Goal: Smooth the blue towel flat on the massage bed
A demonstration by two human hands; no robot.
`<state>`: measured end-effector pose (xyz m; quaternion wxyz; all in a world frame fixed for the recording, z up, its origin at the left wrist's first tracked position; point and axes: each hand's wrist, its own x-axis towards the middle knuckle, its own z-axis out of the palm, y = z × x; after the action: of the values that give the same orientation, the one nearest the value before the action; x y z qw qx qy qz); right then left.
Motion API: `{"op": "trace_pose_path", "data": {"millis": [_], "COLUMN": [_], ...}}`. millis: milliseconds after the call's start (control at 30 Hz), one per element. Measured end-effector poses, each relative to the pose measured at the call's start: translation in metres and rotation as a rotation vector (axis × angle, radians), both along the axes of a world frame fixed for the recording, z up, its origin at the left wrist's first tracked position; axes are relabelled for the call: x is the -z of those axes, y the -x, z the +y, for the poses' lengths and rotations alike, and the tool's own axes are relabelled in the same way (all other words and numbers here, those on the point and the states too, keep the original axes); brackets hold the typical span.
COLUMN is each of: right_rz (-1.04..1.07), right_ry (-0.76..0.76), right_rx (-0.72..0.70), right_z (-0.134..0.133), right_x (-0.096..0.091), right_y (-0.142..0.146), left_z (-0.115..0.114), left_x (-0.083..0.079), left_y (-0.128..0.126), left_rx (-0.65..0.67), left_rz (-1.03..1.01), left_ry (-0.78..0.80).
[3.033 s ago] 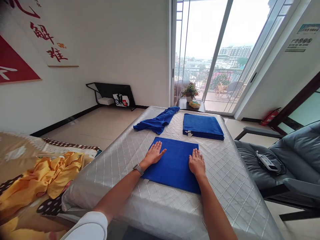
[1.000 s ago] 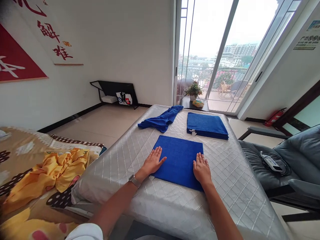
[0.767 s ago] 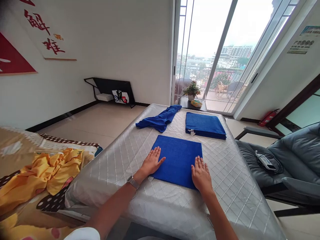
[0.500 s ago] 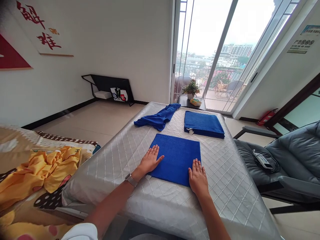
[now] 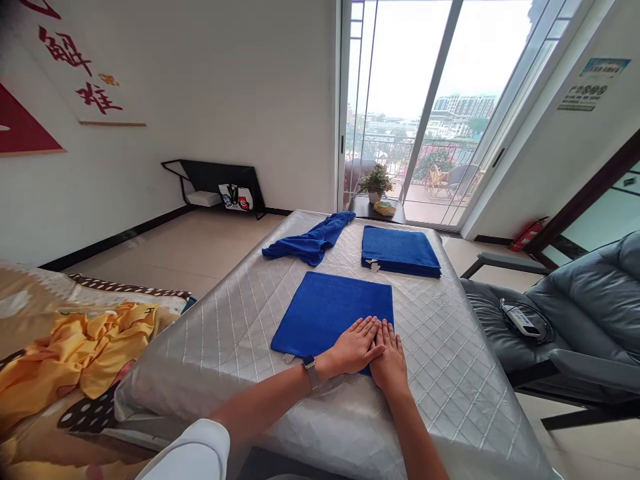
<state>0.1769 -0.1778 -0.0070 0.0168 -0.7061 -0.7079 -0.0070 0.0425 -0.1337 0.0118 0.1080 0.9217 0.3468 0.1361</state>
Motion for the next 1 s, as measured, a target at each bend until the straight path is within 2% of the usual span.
{"op": "trace_pose_path", "data": {"millis": [100,200,433,533,633,767,867,1000], "right_rz": [-0.003,0.018,0.070,0.063,0.042,0.042,0.054,0.077], "right_ry": [0.001,0.017,0.026,0.026,0.029,-0.018,-0.056,-0.043], "right_rx": [0.018,0.038,0.058,0.049,0.038,0.028,0.007,0.017], "right_z": [0.001,0.002,0.001,0.002,0.003,-0.004,-0.018,-0.040], "right_x": [-0.001,-0.004,-0.004,-0.001,-0.001,-0.006,-0.007,0.001], "right_y": [0.001,0.003,0.003,0.002,0.001,0.000,0.000,0.001], "left_z": [-0.001,-0.003,-0.009,-0.012,-0.015,-0.019,-0.019,-0.017], "left_x": [0.001,0.002,0.015,0.020,0.021,0.021,0.022,0.020], "left_y": [0.020,0.053,0.144,0.171,0.179,0.175,0.175,0.177], "left_rx": [0.000,-0.041,-0.328,-0.454,-0.501,-0.523,-0.528,-0.522], "left_rz": [0.014,0.054,0.146,0.163,0.165,0.148,0.133,0.134], "left_ry": [-0.005,-0.019,-0.019,-0.023,-0.022,-0.020,-0.024,-0.008]}}
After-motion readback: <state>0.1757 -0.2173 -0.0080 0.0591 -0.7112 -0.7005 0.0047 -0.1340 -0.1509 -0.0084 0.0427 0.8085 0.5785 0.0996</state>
